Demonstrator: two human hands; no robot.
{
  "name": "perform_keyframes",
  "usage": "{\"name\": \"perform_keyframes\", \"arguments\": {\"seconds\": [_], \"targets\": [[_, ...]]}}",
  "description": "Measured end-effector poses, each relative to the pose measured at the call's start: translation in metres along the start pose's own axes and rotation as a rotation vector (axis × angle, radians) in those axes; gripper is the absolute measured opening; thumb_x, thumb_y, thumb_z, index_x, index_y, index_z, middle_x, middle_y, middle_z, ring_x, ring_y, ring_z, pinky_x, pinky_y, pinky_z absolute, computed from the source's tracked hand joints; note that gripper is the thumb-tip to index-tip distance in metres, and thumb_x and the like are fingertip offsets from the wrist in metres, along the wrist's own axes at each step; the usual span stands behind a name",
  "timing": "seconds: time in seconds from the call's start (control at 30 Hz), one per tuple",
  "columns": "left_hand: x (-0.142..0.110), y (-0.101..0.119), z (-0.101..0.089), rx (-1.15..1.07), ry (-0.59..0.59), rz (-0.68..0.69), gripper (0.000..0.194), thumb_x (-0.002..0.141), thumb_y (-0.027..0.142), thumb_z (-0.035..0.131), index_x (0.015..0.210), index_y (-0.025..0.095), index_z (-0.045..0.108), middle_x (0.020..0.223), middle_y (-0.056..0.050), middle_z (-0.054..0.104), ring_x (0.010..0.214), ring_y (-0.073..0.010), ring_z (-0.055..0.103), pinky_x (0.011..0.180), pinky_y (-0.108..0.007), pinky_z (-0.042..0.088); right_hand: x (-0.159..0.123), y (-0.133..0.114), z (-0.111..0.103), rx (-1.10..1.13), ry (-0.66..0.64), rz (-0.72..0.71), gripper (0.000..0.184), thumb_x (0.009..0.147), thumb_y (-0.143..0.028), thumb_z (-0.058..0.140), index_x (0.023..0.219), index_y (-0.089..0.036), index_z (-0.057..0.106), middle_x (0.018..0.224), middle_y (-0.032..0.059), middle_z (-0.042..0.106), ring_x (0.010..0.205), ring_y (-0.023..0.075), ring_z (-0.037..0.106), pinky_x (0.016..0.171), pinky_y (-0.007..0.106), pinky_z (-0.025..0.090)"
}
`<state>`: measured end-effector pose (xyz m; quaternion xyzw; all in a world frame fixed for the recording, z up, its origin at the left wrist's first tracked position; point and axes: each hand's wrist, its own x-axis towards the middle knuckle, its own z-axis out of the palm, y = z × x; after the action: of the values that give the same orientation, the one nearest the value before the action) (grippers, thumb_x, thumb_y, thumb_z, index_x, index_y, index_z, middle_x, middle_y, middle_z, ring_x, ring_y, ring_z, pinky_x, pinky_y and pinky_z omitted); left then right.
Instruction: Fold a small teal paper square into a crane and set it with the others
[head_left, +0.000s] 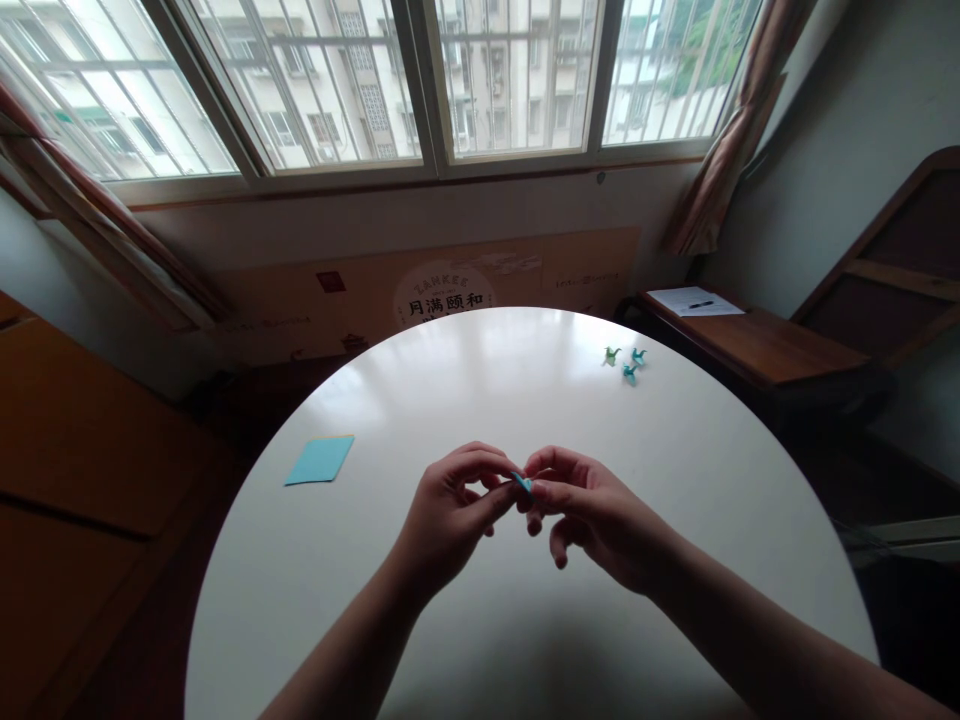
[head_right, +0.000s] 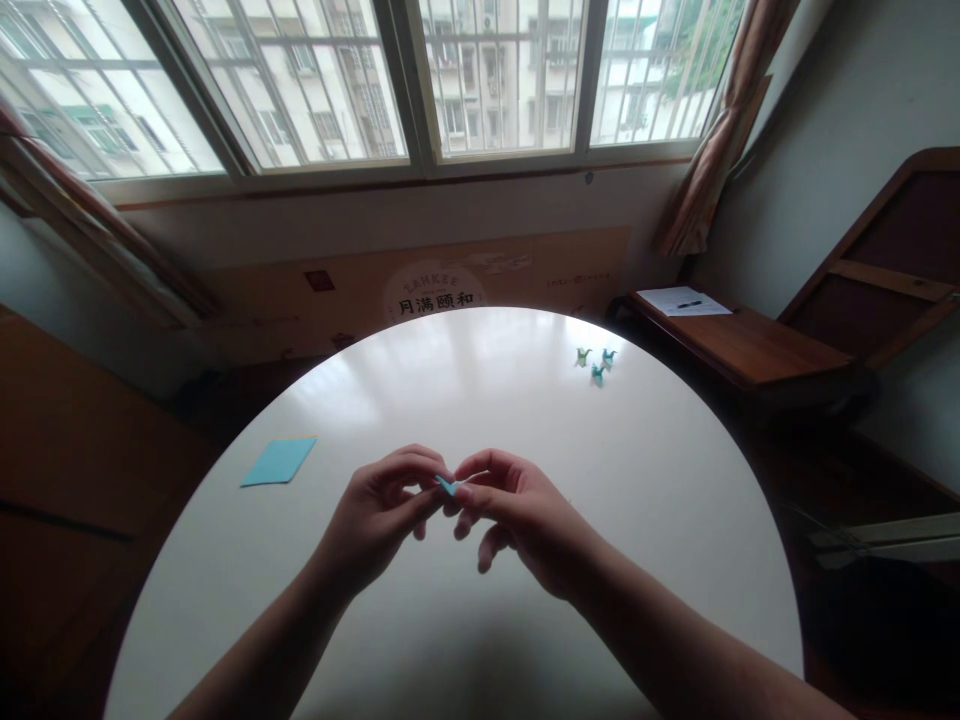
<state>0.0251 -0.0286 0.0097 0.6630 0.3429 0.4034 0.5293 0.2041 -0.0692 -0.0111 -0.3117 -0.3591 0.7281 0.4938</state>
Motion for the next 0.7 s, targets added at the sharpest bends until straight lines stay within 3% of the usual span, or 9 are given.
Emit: {"name": "perform_keyframes", "arguments": {"seconds": [0.13, 0.3, 0.7], "targets": [[-0.0009, -0.0019, -0.0017, 0.02, 0.049, -0.026, 0.016, 0.08, 0.027, 0.075, 0.091, 0.015, 0.073, 0.077, -0.004, 0.065, 0.062, -0.013, 0.056, 0.041, -0.018, 0.048, 0.0015, 0.0033, -0.0016, -0.026, 0.079, -0.084, 0.034, 0.073, -0.028, 0.087, 0.097, -0.019, 0.065, 0.076, 0.0002, 0.066, 0.068, 0.0133, 0.062, 0.046, 0.018, 0.051], [-0.0006, 0.0004, -0.0042, -0.014, 0.044, -0.018, 0.014, 0.082, 0.027, 0.074, 0.087, 0.014, 0.074, 0.068, -0.002, 0.061, 0.058, -0.0114, 0.052, 0.039, -0.017, 0.046, 0.0009, 0.0051, -0.0022, -0.143, 0.183, -0.212, 0.035, 0.075, -0.032, 0.086, 0.101, -0.019, 0.067, 0.077, 0.001, 0.068, 0.071, 0.0146, 0.065, 0.049, 0.019, 0.053], [0.0003, 0.0026, -0.0061, -0.015, -0.085, -0.05, 0.018, 0.083, 0.029, 0.074, 0.088, 0.013, 0.077, 0.081, -0.007, 0.066, 0.064, -0.0138, 0.057, 0.039, -0.017, 0.047, -0.0019, 0.0036, 0.0003, -0.308, 0.135, -0.214, 0.023, 0.079, -0.034, 0.082, 0.09, -0.017, 0.072, 0.081, 0.0053, 0.073, 0.076, 0.0165, 0.068, 0.05, 0.018, 0.051]]}}
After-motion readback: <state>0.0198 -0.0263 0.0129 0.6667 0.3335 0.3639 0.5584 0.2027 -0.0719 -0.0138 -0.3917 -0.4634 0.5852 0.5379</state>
